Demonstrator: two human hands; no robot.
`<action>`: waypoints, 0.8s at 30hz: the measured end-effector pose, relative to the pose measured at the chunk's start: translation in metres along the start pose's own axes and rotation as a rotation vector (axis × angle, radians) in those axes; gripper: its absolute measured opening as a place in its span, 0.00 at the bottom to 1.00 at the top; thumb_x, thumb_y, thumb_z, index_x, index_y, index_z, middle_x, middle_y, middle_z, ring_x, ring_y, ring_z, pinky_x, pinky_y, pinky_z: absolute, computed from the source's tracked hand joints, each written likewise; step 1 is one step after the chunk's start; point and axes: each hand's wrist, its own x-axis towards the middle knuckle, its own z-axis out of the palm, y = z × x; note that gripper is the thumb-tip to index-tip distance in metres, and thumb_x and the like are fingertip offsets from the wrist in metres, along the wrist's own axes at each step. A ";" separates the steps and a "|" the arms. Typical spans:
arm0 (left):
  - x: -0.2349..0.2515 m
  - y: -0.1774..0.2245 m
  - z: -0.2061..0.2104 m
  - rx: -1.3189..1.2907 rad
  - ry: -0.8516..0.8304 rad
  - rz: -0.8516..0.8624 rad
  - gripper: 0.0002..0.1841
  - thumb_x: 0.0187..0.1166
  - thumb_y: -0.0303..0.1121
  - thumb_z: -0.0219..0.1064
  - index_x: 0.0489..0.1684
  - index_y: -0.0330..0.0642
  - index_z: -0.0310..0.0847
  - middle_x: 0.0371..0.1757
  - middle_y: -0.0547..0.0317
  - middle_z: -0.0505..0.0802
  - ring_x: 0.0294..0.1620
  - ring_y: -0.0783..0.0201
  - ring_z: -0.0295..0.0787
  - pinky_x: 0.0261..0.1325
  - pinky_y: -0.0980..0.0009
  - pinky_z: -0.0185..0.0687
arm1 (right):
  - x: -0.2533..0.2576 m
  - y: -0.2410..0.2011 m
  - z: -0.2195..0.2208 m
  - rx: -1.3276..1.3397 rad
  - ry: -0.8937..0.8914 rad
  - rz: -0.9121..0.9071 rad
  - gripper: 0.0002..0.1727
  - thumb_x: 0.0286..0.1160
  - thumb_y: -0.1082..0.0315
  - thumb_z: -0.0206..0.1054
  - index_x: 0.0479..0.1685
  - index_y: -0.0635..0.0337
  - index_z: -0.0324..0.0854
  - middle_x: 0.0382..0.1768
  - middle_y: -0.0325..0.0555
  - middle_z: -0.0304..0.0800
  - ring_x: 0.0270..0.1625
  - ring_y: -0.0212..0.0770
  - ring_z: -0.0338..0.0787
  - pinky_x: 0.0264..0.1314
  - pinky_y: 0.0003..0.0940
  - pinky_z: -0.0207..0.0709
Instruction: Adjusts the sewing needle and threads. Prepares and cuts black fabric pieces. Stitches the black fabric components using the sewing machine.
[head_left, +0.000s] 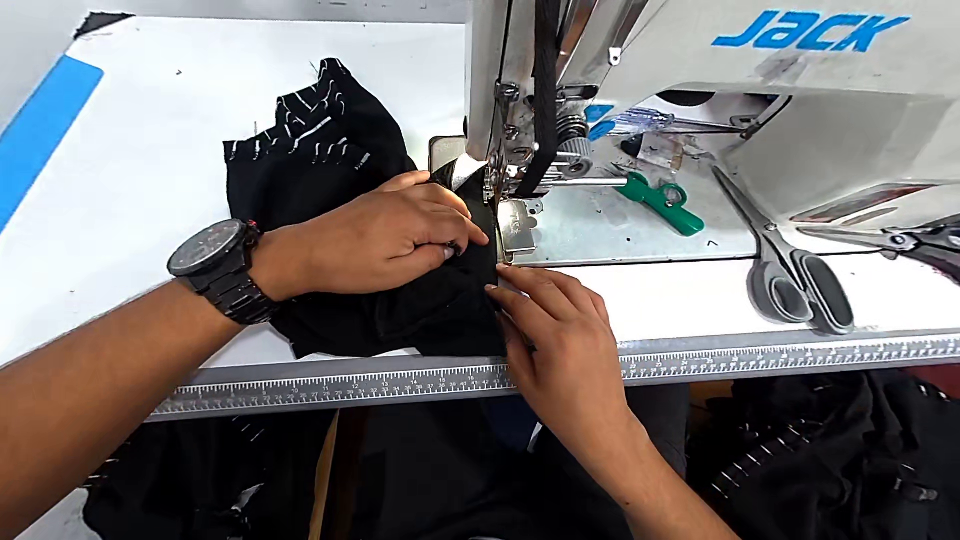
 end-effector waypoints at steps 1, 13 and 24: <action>0.001 0.001 -0.001 0.000 -0.002 -0.002 0.20 0.84 0.38 0.47 0.46 0.52 0.91 0.66 0.72 0.91 0.79 0.66 0.77 0.90 0.43 0.52 | 0.000 0.000 0.000 -0.001 0.003 0.000 0.15 0.84 0.60 0.61 0.56 0.45 0.93 0.70 0.36 0.89 0.74 0.44 0.83 0.73 0.52 0.72; 0.004 -0.002 -0.009 0.010 -0.046 0.027 0.19 0.81 0.37 0.47 0.37 0.52 0.90 0.60 0.73 0.93 0.77 0.65 0.79 0.89 0.35 0.47 | 0.001 -0.005 0.002 -0.025 0.017 0.023 0.18 0.78 0.70 0.60 0.57 0.45 0.93 0.69 0.35 0.89 0.73 0.44 0.84 0.73 0.51 0.72; -0.012 0.006 -0.014 0.035 0.009 0.016 0.19 0.83 0.39 0.49 0.50 0.53 0.92 0.55 0.72 0.94 0.67 0.69 0.86 0.85 0.44 0.64 | 0.010 -0.018 0.011 -0.114 -0.005 0.058 0.19 0.77 0.72 0.61 0.61 0.48 0.90 0.74 0.37 0.86 0.71 0.47 0.84 0.69 0.53 0.73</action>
